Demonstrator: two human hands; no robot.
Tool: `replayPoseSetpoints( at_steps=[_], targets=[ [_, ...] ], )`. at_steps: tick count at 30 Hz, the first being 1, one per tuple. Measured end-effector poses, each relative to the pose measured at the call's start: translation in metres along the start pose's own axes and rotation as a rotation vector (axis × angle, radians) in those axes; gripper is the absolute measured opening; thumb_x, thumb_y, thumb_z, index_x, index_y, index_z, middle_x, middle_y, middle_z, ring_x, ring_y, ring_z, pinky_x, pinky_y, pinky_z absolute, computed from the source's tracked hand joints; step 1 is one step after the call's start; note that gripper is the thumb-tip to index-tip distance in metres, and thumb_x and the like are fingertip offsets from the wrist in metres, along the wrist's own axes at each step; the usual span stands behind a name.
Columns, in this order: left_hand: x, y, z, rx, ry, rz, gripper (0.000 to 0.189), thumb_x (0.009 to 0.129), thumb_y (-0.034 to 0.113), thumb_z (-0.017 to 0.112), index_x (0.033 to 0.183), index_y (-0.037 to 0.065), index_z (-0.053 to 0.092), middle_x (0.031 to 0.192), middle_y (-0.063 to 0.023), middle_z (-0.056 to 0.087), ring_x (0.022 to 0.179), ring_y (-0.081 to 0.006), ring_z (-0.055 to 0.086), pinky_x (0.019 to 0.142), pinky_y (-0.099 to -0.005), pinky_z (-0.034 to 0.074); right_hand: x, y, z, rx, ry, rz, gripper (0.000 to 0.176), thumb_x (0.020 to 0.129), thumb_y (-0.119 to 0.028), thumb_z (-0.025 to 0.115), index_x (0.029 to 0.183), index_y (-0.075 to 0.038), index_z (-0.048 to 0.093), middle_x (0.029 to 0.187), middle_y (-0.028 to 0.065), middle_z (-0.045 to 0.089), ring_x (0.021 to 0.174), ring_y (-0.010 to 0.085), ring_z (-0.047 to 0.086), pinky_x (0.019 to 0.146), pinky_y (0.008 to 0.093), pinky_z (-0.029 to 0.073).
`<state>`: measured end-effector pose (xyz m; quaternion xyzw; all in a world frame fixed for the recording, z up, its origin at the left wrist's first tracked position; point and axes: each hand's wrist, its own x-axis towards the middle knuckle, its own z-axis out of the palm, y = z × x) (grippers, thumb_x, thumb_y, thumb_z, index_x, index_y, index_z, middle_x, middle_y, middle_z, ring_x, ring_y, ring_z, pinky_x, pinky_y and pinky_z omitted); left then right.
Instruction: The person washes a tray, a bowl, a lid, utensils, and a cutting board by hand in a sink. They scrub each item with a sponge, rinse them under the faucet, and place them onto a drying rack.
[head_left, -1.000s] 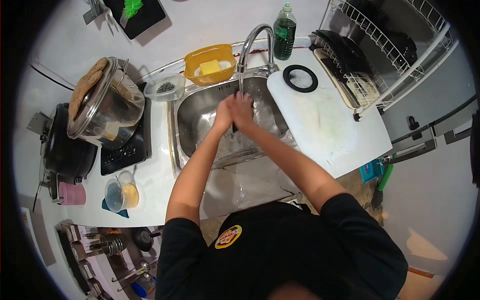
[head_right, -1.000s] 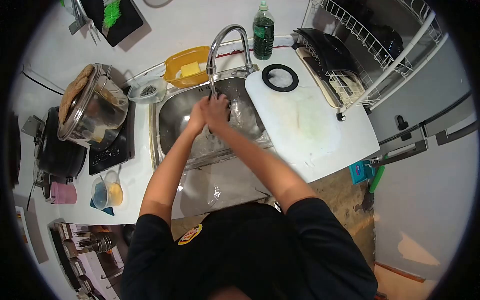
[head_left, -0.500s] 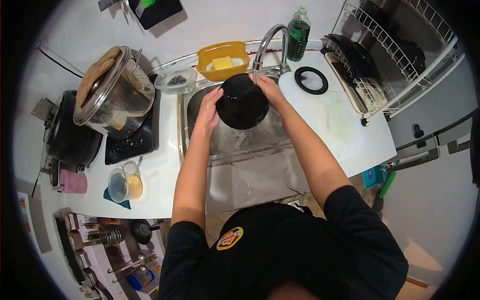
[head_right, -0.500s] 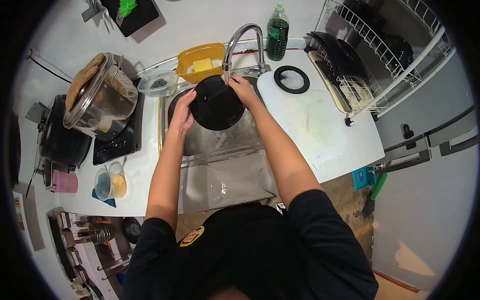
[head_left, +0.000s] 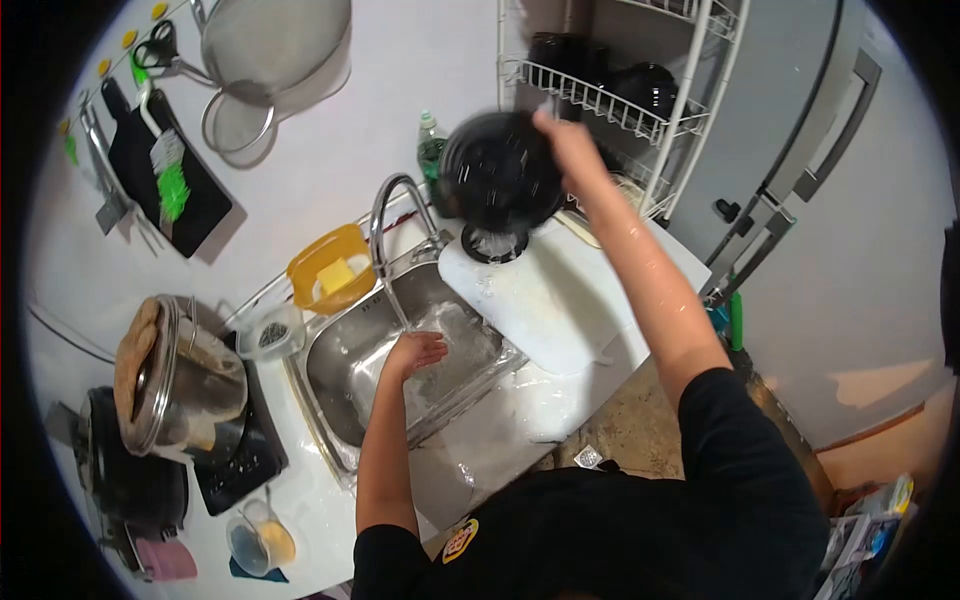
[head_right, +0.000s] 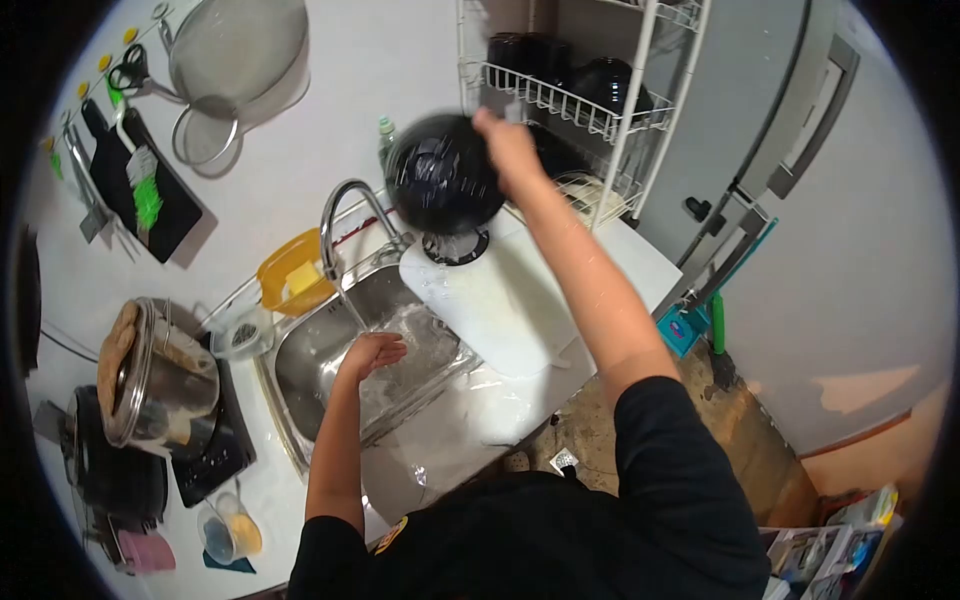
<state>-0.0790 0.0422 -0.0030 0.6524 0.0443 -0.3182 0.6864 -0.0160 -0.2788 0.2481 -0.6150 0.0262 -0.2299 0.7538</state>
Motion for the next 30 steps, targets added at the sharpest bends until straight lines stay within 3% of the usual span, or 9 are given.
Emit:
replayPoseSetpoints(
  at_steps=[3,5,9,11,12,13,20,26,30],
  targets=[
    [0.003,0.001,0.003,0.060,0.102,0.021,0.033,0.084,0.009,0.043,0.111,-0.009,0.051,0.095,-0.0210,0.061,0.085,-0.0266,0.063,0.071,-0.0329,0.053,0.011,-0.080,-0.011,0.395,0.366,-0.006,0.041,0.087,-0.033,0.050,0.098,0.006,0.056,0.090,0.0166,0.061,0.084,0.0265,0.060,0.077,0.0430,0.045],
    [0.010,0.002,0.000,0.069,0.162,0.084,0.033,0.084,0.009,0.043,0.110,-0.008,0.052,0.096,-0.0205,0.062,0.085,-0.0255,0.063,0.068,-0.0319,0.053,0.082,-0.069,-0.034,0.179,0.752,-0.127,0.047,0.091,-0.035,0.040,0.105,0.007,0.054,0.107,0.0224,0.057,0.096,0.0351,0.056,0.082,0.0414,0.045],
    [-0.001,0.006,0.002,0.176,0.099,0.124,0.033,0.083,0.009,0.044,0.112,-0.004,0.053,0.097,-0.0180,0.062,0.084,-0.0251,0.064,0.072,-0.0311,0.052,0.099,-0.112,-0.038,0.194,1.078,0.018,0.042,0.093,-0.028,0.033,0.099,0.005,0.057,0.108,0.0250,0.056,0.101,0.0382,0.053,0.084,0.0419,0.044],
    [-0.012,0.004,0.000,0.191,0.085,0.114,0.033,0.082,0.010,0.044,0.111,-0.002,0.055,0.096,-0.0155,0.063,0.084,-0.0233,0.063,0.071,-0.0307,0.052,0.173,-0.083,-0.074,0.678,1.280,-0.130,0.037,0.089,-0.035,0.042,0.100,-0.005,0.061,0.105,0.0165,0.060,0.093,0.0298,0.057,0.080,0.0375,0.045],
    [-0.021,0.007,0.002,0.165,0.112,0.088,0.033,0.080,0.009,0.045,0.111,0.000,0.057,0.095,-0.0136,0.063,0.084,-0.0230,0.064,0.071,-0.0304,0.051,0.112,-0.123,-0.047,0.555,1.263,0.133,0.029,0.090,-0.025,0.037,0.100,-0.010,0.059,0.105,0.0132,0.060,0.089,0.0287,0.060,0.078,0.0364,0.047],
    [-0.020,0.002,-0.001,0.157,0.131,0.086,0.033,0.080,0.008,0.047,0.110,0.001,0.057,0.094,-0.0127,0.063,0.083,-0.0221,0.063,0.071,-0.0301,0.051,0.105,-0.126,-0.048,0.525,1.249,0.163,0.028,0.090,-0.024,0.037,0.099,-0.009,0.059,0.103,0.0135,0.060,0.088,0.0288,0.060,0.077,0.0364,0.047],
    [-0.013,-0.019,-0.011,0.220,0.157,0.118,0.030,0.076,0.010,0.054,0.105,0.001,0.060,0.084,-0.0076,0.064,0.071,-0.0159,0.062,0.064,-0.0277,0.050,0.138,-0.106,-0.079,0.070,1.078,0.043,0.024,0.085,-0.022,0.043,0.090,-0.006,0.060,0.091,0.0157,0.060,0.081,0.0298,0.060,0.071,0.0370,0.047],
    [0.002,0.003,0.001,0.361,0.142,0.212,0.027,0.079,0.008,0.050,0.101,-0.003,0.061,0.078,-0.0091,0.064,0.067,-0.0161,0.062,0.058,-0.0261,0.050,0.149,-0.098,-0.100,-0.705,0.841,-0.183,0.021,0.080,-0.020,0.048,0.082,-0.003,0.060,0.082,0.0175,0.060,0.075,0.0307,0.061,0.065,0.0374,0.047],
    [-0.001,0.025,0.011,0.387,0.138,0.102,0.026,0.075,0.006,0.054,0.098,-0.003,0.062,0.077,-0.0081,0.064,0.065,-0.0146,0.061,0.058,-0.0251,0.050,0.112,-0.103,-0.080,-0.935,0.721,-0.550,0.020,0.077,-0.019,0.051,0.077,-0.001,0.060,0.075,0.0187,0.060,0.071,0.0313,0.061,0.062,0.0377,0.047]
  ],
)
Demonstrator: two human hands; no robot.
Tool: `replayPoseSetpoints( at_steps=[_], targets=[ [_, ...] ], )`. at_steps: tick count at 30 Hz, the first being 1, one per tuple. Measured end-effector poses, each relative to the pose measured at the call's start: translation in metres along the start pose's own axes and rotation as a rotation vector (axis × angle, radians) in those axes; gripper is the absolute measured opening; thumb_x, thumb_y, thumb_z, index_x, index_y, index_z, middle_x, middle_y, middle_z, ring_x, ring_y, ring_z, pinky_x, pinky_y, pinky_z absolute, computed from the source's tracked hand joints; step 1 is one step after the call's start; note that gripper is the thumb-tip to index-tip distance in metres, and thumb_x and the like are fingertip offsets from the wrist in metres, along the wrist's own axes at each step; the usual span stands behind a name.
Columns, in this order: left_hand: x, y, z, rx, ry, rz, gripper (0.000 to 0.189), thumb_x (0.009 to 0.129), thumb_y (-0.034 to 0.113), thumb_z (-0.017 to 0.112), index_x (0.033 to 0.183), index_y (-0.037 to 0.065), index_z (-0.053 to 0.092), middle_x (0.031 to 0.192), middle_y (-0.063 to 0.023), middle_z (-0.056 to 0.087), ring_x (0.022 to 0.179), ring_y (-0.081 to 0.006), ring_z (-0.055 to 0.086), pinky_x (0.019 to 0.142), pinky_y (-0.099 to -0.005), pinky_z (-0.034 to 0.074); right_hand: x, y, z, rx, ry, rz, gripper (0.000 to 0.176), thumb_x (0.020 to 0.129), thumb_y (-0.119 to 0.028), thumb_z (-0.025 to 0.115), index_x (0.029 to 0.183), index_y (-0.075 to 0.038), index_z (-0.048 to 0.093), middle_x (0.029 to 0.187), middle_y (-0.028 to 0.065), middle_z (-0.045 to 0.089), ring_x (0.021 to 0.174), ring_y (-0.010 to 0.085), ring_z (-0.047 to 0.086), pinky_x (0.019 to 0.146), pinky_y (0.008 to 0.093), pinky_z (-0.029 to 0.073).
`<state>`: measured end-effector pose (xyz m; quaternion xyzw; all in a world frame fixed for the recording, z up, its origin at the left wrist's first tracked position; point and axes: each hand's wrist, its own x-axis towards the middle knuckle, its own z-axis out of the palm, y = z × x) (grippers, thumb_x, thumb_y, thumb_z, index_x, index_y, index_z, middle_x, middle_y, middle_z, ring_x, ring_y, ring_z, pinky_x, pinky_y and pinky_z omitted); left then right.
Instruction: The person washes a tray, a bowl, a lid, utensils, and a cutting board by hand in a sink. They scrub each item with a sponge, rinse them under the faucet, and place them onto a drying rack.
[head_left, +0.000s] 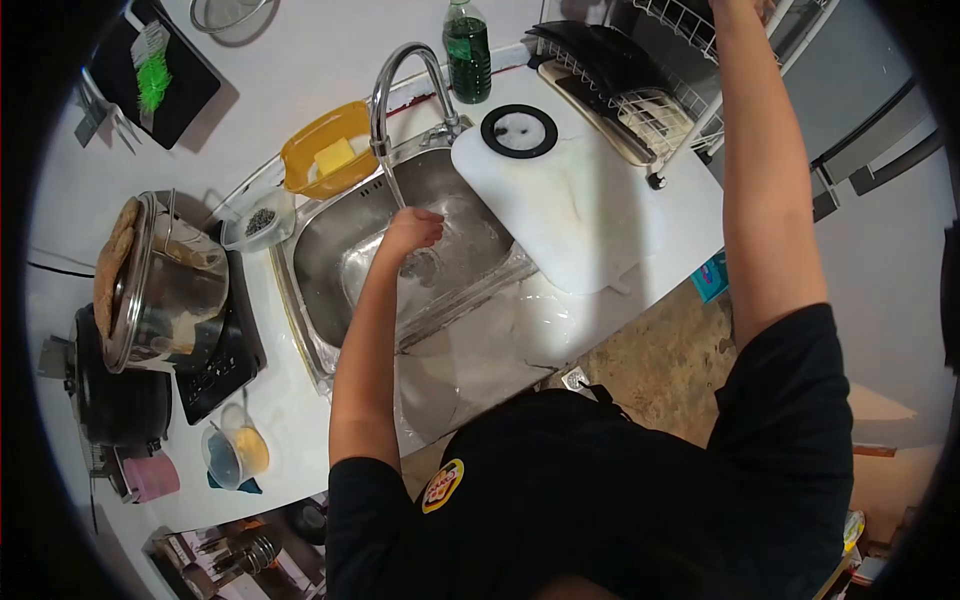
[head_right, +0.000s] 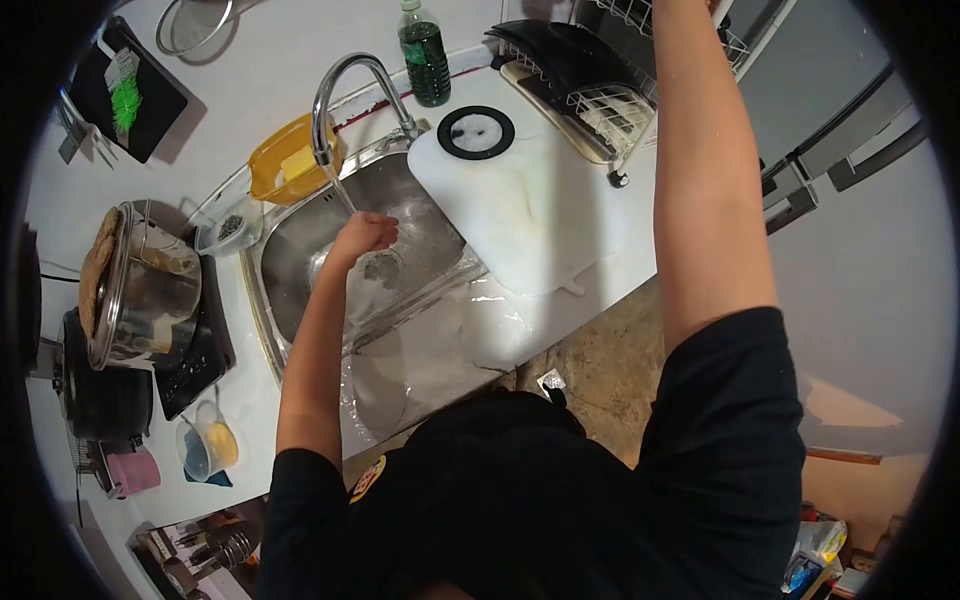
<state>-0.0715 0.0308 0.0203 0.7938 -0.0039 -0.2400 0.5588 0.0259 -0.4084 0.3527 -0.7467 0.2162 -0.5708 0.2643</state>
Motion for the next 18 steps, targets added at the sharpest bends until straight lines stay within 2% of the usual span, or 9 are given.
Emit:
replayPoseSetpoints(
  at_steps=[4,6,7,8,9,10,12,15,18],
  targets=[
    [0.008,-0.005,-0.006,-0.059,0.063,-0.004,0.024,0.074,0.006,0.056,0.095,-0.004,0.062,0.076,-0.0075,0.063,0.062,-0.0141,0.059,0.057,-0.0249,0.049,-0.105,-0.014,-0.015,0.250,-0.173,-0.269,0.019,0.075,-0.018,0.054,0.072,0.000,0.061,0.068,0.0199,0.060,0.067,0.0318,0.061,0.058,0.0380,0.047],
    [0.006,-0.001,-0.007,-0.031,0.093,0.007,0.024,0.073,0.004,0.054,0.094,-0.004,0.063,0.073,-0.0073,0.063,0.060,-0.0136,0.059,0.055,-0.0245,0.048,-0.186,0.006,-0.006,0.363,-0.417,-0.438,0.019,0.076,-0.019,0.055,0.080,-0.004,0.065,0.081,0.0177,0.063,0.081,0.0290,0.060,0.071,0.0352,0.047],
    [0.007,0.001,-0.009,0.017,0.070,0.012,0.024,0.073,0.003,0.054,0.095,-0.005,0.062,0.073,-0.0078,0.063,0.059,-0.0129,0.058,0.054,-0.0234,0.047,-0.221,0.031,0.011,0.278,-0.682,-0.388,0.017,0.074,-0.018,0.059,0.081,-0.006,0.067,0.084,0.0167,0.063,0.081,0.0289,0.060,0.074,0.0352,0.047],
    [0.009,0.003,-0.011,0.066,0.045,0.017,0.025,0.074,0.002,0.054,0.096,-0.006,0.061,0.074,-0.0083,0.062,0.059,-0.0123,0.057,0.053,-0.0223,0.047,-0.261,0.056,0.030,0.232,-0.652,-0.367,0.021,0.072,-0.020,0.059,0.077,-0.001,0.065,0.074,0.0225,0.060,0.074,0.0331,0.061,0.068,0.0387,0.048],
    [0.011,0.006,-0.011,0.116,0.021,0.026,0.026,0.074,0.002,0.054,0.098,-0.007,0.060,0.074,-0.0088,0.062,0.058,-0.0116,0.056,0.053,-0.0211,0.046,-0.281,0.061,0.029,0.169,-0.859,-0.127,0.027,0.070,-0.026,0.063,0.077,0.000,0.064,0.079,0.0251,0.060,0.078,0.0357,0.061,0.072,0.0403,0.047],
    [0.002,0.014,-0.007,0.098,0.063,0.062,0.026,0.074,0.000,0.052,0.097,-0.007,0.060,0.069,-0.0080,0.061,0.053,-0.0105,0.052,0.050,-0.0206,0.042,-0.298,0.078,0.045,0.064,-0.877,0.058,0.036,0.070,-0.033,0.065,0.081,0.002,0.063,0.083,0.0255,0.061,0.081,0.0377,0.060,0.074,0.0403,0.047],
    [0.005,0.003,-0.013,0.040,-0.051,0.073,0.026,0.076,-0.001,0.048,0.098,-0.007,0.059,0.075,-0.0087,0.062,0.060,-0.0114,0.057,0.054,-0.0202,0.046,-0.321,0.108,0.076,-0.233,-0.950,0.341,0.050,0.067,-0.037,0.068,0.099,0.000,0.059,0.106,0.0229,0.057,0.098,0.0363,0.056,0.083,0.0380,0.047],
    [-0.029,0.018,-0.004,-0.227,0.088,0.002,0.025,0.079,-0.002,0.045,0.099,-0.007,0.058,0.084,-0.0104,0.063,0.071,-0.0145,0.062,0.063,-0.0214,0.051,-0.309,0.084,0.075,-0.366,-1.095,0.441,0.050,0.067,-0.031,0.067,0.105,-0.001,0.057,0.116,0.0227,0.052,0.103,0.0338,0.054,0.087,0.0365,0.045],
    [-0.036,0.010,-0.011,-0.462,0.168,-0.017,0.026,0.078,-0.006,0.042,0.098,-0.007,0.058,0.089,-0.0118,0.062,0.078,-0.0173,0.063,0.068,-0.0225,0.052,-0.314,0.083,0.090,-0.406,-1.072,0.431,0.048,0.067,-0.024,0.065,0.108,-0.001,0.055,0.117,0.0207,0.051,0.103,0.0309,0.055,0.087,0.0353,0.045]
  ],
)
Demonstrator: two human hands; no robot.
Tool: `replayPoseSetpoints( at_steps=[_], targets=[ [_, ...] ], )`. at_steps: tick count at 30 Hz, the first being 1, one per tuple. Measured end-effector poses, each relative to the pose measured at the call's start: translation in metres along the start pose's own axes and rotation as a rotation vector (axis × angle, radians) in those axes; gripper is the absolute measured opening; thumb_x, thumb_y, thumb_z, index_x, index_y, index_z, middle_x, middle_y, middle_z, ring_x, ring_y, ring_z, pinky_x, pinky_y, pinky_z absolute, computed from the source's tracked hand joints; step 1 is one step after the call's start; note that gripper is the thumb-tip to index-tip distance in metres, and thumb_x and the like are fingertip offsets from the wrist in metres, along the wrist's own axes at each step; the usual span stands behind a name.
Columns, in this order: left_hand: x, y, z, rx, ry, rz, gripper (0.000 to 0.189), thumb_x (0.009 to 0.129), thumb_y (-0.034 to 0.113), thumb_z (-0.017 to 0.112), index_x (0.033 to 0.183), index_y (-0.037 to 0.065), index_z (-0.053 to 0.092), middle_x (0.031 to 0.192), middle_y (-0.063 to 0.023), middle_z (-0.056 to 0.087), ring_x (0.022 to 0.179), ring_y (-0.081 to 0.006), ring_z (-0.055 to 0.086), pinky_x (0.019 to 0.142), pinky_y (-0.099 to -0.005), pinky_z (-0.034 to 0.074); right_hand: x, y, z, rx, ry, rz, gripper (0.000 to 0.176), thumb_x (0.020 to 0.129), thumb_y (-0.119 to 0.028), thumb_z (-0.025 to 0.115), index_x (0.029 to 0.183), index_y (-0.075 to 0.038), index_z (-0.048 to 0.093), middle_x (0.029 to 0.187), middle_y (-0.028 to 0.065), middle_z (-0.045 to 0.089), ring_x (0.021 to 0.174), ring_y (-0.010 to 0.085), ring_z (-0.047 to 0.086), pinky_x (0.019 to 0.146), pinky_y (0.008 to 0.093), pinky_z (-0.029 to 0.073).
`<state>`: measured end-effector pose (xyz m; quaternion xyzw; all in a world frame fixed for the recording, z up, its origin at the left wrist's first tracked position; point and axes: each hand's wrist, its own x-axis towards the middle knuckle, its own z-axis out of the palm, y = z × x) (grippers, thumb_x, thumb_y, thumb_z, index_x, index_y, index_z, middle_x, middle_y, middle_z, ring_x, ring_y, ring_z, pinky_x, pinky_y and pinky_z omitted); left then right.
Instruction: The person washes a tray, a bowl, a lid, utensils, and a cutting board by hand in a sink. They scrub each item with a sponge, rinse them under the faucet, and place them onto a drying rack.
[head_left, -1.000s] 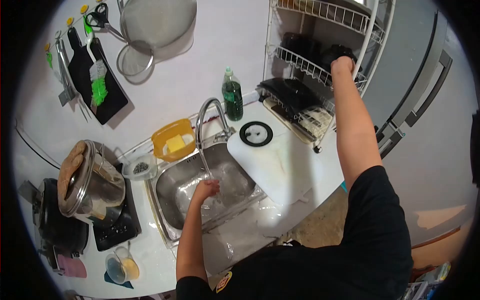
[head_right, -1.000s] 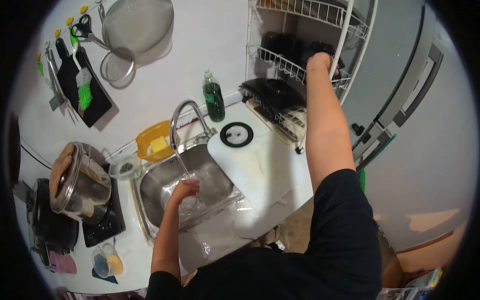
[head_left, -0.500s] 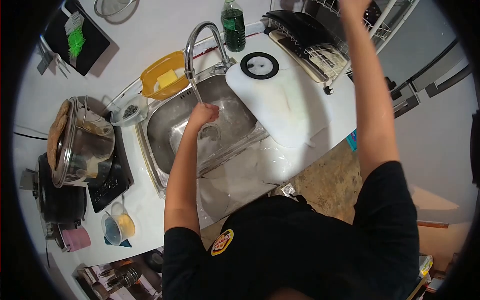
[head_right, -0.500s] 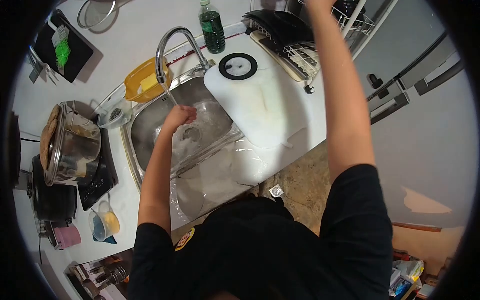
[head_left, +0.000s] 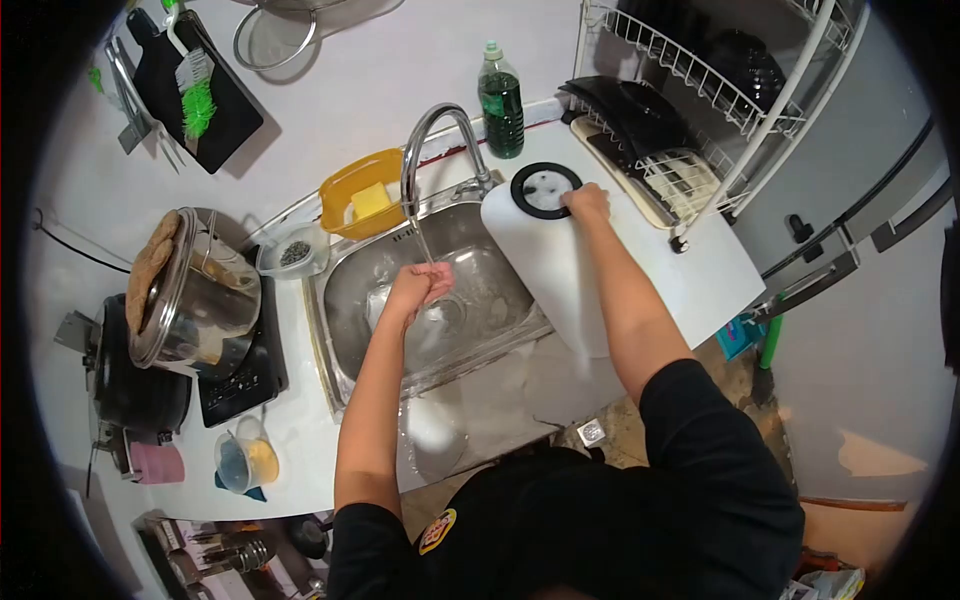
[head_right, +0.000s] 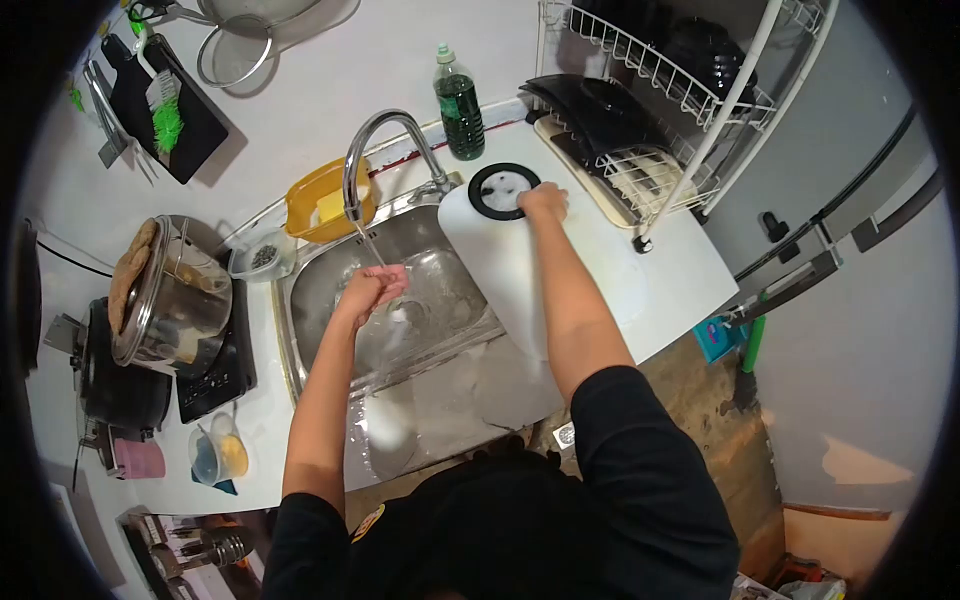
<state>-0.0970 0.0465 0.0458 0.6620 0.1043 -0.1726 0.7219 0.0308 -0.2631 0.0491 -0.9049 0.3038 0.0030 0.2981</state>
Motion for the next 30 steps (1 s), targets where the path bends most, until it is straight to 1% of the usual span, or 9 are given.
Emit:
replayPoseSetpoints(
  at_steps=[5,7,9,11,13,17,22,25,30],
  targets=[
    [-0.006,0.022,0.008,-0.176,0.011,0.023,0.028,0.080,-0.005,0.042,0.105,-0.008,0.054,0.093,-0.0145,0.062,0.083,-0.0188,0.063,0.073,-0.0242,0.053,0.008,0.020,0.043,0.624,0.101,-0.213,0.042,0.066,-0.009,0.059,0.105,0.002,0.048,0.093,0.0241,0.059,0.089,0.0348,0.059,0.079,0.0389,0.048],
    [-0.001,0.030,0.015,-0.279,0.017,0.115,0.029,0.081,-0.004,0.042,0.108,-0.009,0.051,0.096,-0.0155,0.061,0.086,-0.0186,0.062,0.074,-0.0245,0.053,-0.041,0.019,0.045,0.823,-0.230,-0.259,0.043,0.068,-0.006,0.057,0.109,0.001,0.045,0.092,0.0212,0.059,0.083,0.0314,0.060,0.072,0.0404,0.049],
    [0.012,0.030,0.021,-0.343,0.074,0.280,0.029,0.081,-0.004,0.041,0.109,-0.009,0.050,0.099,-0.0164,0.060,0.089,-0.0180,0.061,0.075,-0.0244,0.052,-0.081,0.010,0.070,1.271,-0.715,0.035,0.035,0.081,0.003,0.046,0.116,-0.001,0.044,0.105,0.0167,0.053,0.087,0.0299,0.057,0.078,0.0463,0.050],
    [0.016,0.019,0.030,0.358,0.187,0.502,0.031,0.082,0.003,0.042,0.111,-0.006,0.049,0.110,-0.0194,0.055,0.101,-0.0266,0.056,0.085,-0.0340,0.046,-0.129,-0.001,0.084,1.530,-0.944,0.175,0.031,0.087,-0.003,0.043,0.117,-0.006,0.044,0.107,0.0135,0.053,0.091,0.0292,0.058,0.076,0.0479,0.051],
    [-0.007,0.005,0.052,1.195,0.219,0.741,0.034,0.084,0.010,0.044,0.115,-0.004,0.047,0.116,-0.0197,0.052,0.105,-0.0318,0.052,0.091,-0.0378,0.040,-0.132,-0.007,0.115,1.480,-0.878,0.167,0.030,0.089,-0.010,0.043,0.119,-0.009,0.042,0.109,0.0125,0.052,0.094,0.0278,0.056,0.073,0.0503,0.050],
    [-0.026,-0.025,0.033,1.483,0.218,0.744,0.048,0.086,0.024,0.045,0.127,0.000,0.036,0.132,-0.0193,0.037,0.119,-0.0358,0.038,0.098,-0.0485,0.029,-0.150,-0.001,0.092,1.463,-1.173,0.045,0.028,0.091,-0.012,0.041,0.119,-0.013,0.042,0.107,0.0055,0.054,0.095,0.0235,0.056,0.072,0.0446,0.051],
    [-0.008,-0.045,0.007,1.643,0.405,0.767,0.055,0.085,0.022,0.039,0.132,-0.002,0.028,0.137,-0.0217,0.028,0.127,-0.0347,0.028,0.102,-0.0511,0.021,-0.201,-0.020,0.110,1.319,-1.157,0.117,0.028,0.092,-0.018,0.039,0.119,-0.013,0.041,0.115,0.0087,0.052,0.105,0.0262,0.053,0.084,0.0543,0.045],
    [-0.037,-0.040,0.013,1.340,0.064,0.788,0.059,0.082,0.025,0.044,0.132,-0.003,0.029,0.138,-0.0196,0.027,0.130,-0.0319,0.022,0.104,-0.0486,0.018,-0.161,-0.017,0.119,1.575,-1.166,0.050,0.026,0.092,-0.015,0.040,0.117,-0.013,0.044,0.108,0.0074,0.054,0.097,0.0248,0.056,0.076,0.0480,0.050],
    [-0.023,-0.022,-0.008,1.450,0.470,0.693,0.058,0.082,0.024,0.047,0.131,-0.003,0.030,0.139,-0.0193,0.026,0.130,-0.0315,0.023,0.105,-0.0470,0.018,-0.186,-0.017,0.104,1.333,-1.168,0.035,0.026,0.091,-0.014,0.043,0.117,-0.013,0.045,0.110,0.0080,0.054,0.095,0.0232,0.056,0.072,0.0490,0.050]
  ],
)
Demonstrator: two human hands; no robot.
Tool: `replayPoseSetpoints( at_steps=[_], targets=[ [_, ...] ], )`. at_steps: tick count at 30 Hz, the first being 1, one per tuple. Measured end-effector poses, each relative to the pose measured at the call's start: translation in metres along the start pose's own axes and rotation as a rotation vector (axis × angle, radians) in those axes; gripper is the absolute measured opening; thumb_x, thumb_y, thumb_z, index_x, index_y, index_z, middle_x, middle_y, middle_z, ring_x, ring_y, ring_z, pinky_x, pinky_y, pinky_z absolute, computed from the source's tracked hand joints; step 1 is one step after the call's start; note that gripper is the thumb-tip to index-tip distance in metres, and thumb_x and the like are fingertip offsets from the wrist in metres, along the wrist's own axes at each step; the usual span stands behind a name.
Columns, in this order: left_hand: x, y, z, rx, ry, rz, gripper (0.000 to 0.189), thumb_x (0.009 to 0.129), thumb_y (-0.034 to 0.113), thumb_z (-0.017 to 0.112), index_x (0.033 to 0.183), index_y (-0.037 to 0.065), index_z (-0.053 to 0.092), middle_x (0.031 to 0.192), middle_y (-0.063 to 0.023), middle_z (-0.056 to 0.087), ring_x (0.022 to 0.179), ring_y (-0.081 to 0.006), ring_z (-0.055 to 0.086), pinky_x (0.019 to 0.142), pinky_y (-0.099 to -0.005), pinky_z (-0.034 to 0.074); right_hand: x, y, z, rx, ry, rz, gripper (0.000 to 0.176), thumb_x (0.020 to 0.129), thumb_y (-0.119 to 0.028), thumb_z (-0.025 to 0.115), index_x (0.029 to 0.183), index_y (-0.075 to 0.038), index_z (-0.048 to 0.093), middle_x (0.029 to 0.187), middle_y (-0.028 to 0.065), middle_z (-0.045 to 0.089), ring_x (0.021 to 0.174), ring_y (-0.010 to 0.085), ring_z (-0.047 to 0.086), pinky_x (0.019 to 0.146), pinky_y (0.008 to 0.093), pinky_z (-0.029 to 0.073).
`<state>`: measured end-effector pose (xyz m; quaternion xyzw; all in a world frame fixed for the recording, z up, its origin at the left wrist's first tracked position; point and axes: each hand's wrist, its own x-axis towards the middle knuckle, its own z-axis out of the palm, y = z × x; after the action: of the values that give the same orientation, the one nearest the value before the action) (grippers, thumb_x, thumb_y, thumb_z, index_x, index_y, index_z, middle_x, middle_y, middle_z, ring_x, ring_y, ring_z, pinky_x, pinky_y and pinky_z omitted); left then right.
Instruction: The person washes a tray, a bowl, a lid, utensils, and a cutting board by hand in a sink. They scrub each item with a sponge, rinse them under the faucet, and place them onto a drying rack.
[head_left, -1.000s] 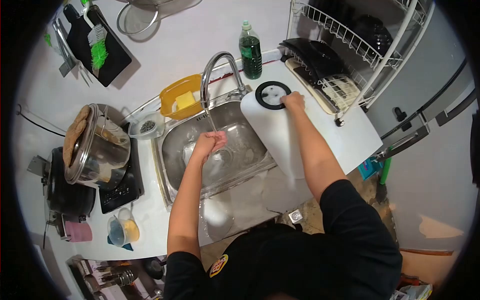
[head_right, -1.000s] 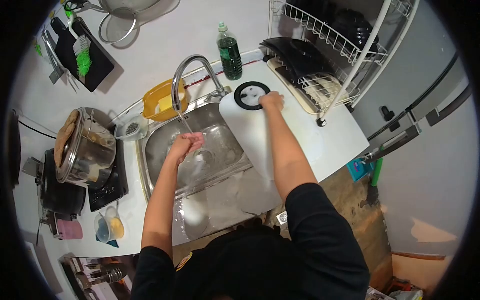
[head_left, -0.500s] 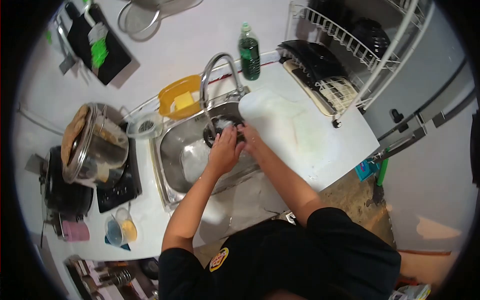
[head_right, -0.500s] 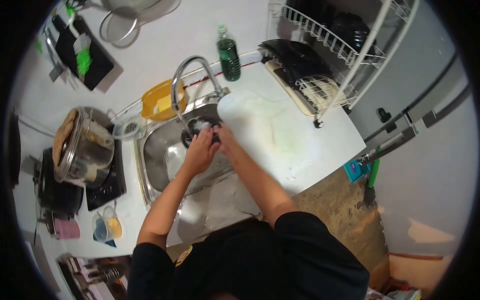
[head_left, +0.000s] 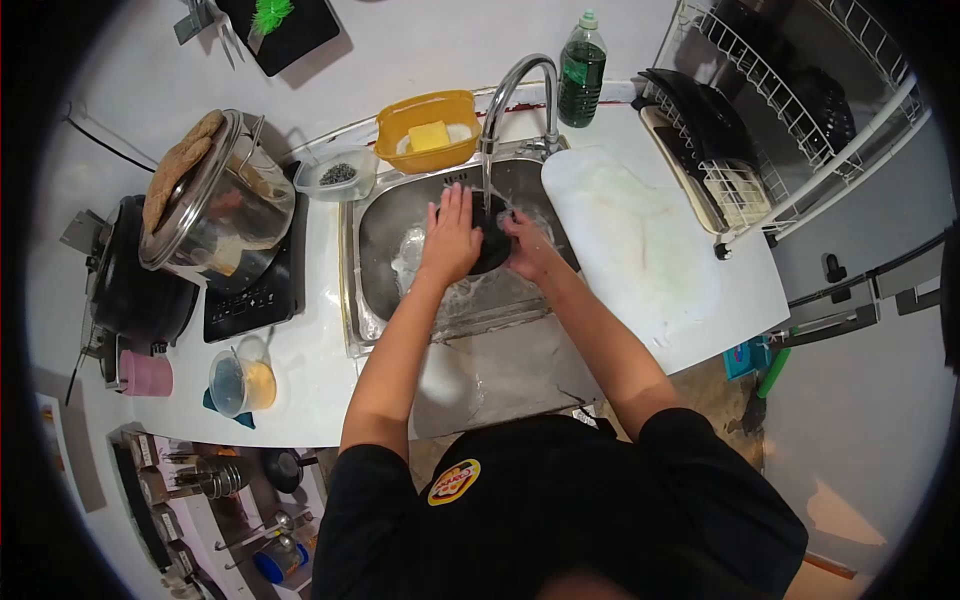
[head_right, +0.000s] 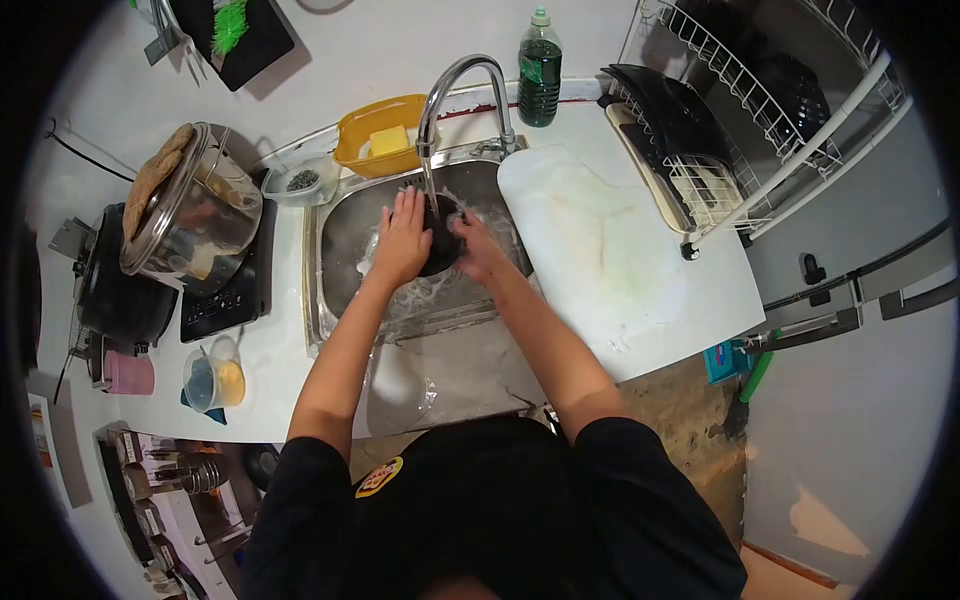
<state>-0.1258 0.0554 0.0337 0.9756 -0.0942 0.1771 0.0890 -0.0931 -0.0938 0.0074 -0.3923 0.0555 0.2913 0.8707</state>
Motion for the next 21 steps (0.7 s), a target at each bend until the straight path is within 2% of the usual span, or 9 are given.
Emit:
replayPoseSetpoints(
  at_steps=[3,4,7,8,11,15,17,18,21],
  targets=[
    [-0.008,0.022,0.001,-0.250,-0.192,0.259,0.058,0.083,0.025,0.047,0.130,-0.003,0.031,0.138,-0.0195,0.027,0.130,-0.0310,0.025,0.105,-0.0460,0.019,0.017,-0.003,-0.012,-0.024,-0.094,-0.143,0.028,0.092,-0.020,0.040,0.118,-0.010,0.043,0.108,0.0081,0.056,0.099,0.0214,0.055,0.079,0.0428,0.048],
    [-0.015,0.029,-0.002,-0.216,-0.062,0.356,0.051,0.084,0.019,0.046,0.130,0.001,0.035,0.132,-0.0201,0.038,0.123,-0.0321,0.036,0.101,-0.0423,0.029,0.007,-0.021,-0.016,0.023,-0.083,-0.059,0.029,0.093,-0.025,0.040,0.115,-0.008,0.047,0.107,0.0095,0.056,0.098,0.0226,0.055,0.084,0.0398,0.046],
    [-0.007,0.026,-0.003,-0.594,0.009,0.197,0.040,0.084,0.010,0.045,0.124,0.004,0.043,0.118,-0.0206,0.051,0.111,-0.0352,0.048,0.091,-0.0384,0.040,0.013,-0.037,-0.019,0.024,-0.017,0.089,0.035,0.094,-0.031,0.036,0.116,-0.006,0.047,0.109,0.0108,0.056,0.100,0.0245,0.054,0.089,0.0403,0.043],
    [-0.004,0.034,-0.012,-0.675,0.003,-0.042,0.033,0.083,0.001,0.045,0.115,0.004,0.050,0.103,-0.0155,0.060,0.095,-0.0318,0.058,0.078,-0.0331,0.047,0.003,-0.040,0.003,-0.026,-0.064,-0.011,0.043,0.094,-0.033,0.033,0.125,-0.004,0.039,0.122,0.0129,0.048,0.113,0.0272,0.046,0.097,0.0422,0.034],
    [0.019,0.016,0.029,-1.369,0.067,-0.477,0.025,0.089,0.007,0.039,0.111,0.004,0.052,0.096,-0.0089,0.062,0.087,-0.0241,0.060,0.072,-0.0344,0.048,-0.034,-0.011,0.051,-0.715,-0.209,-0.561,0.047,0.095,-0.032,0.031,0.131,-0.002,0.032,0.132,0.0146,0.038,0.123,0.0296,0.034,0.102,0.0435,0.026],
    [0.018,0.033,-0.022,-2.026,0.068,-0.585,0.022,0.089,0.004,0.040,0.107,0.001,0.054,0.096,-0.0088,0.060,0.081,-0.0151,0.058,0.064,-0.0271,0.048,-0.004,0.020,0.044,-1.330,0.092,-1.088,0.046,0.094,-0.027,0.032,0.132,-0.002,0.029,0.138,0.0165,0.030,0.128,0.0336,0.025,0.104,0.0451,0.018],
    [0.015,0.038,-0.033,-1.901,0.046,-0.639,0.026,0.089,0.002,0.039,0.112,0.000,0.050,0.099,-0.0089,0.059,0.083,-0.0161,0.058,0.069,-0.0272,0.049,0.018,0.007,0.028,-1.558,0.276,-1.128,0.043,0.094,-0.023,0.032,0.131,-0.001,0.031,0.136,0.0174,0.031,0.127,0.0357,0.026,0.103,0.0459,0.020],
    [0.011,0.035,-0.027,-1.828,0.019,-0.617,0.028,0.088,0.002,0.038,0.114,0.000,0.049,0.100,-0.0093,0.059,0.084,-0.0169,0.059,0.071,-0.0276,0.049,0.027,0.001,0.026,-1.511,0.392,-0.903,0.041,0.094,-0.022,0.032,0.129,-0.002,0.033,0.135,0.0180,0.033,0.126,0.0368,0.028,0.102,0.0463,0.021],
    [0.008,0.030,-0.020,-1.776,0.049,-0.637,0.028,0.088,0.001,0.037,0.113,0.000,0.049,0.102,-0.0104,0.059,0.086,-0.0176,0.059,0.074,-0.0290,0.050,0.039,0.015,0.021,-1.753,0.408,-1.055,0.041,0.092,-0.022,0.035,0.128,-0.003,0.036,0.133,0.0176,0.036,0.125,0.0369,0.029,0.102,0.0471,0.022]
  ],
)
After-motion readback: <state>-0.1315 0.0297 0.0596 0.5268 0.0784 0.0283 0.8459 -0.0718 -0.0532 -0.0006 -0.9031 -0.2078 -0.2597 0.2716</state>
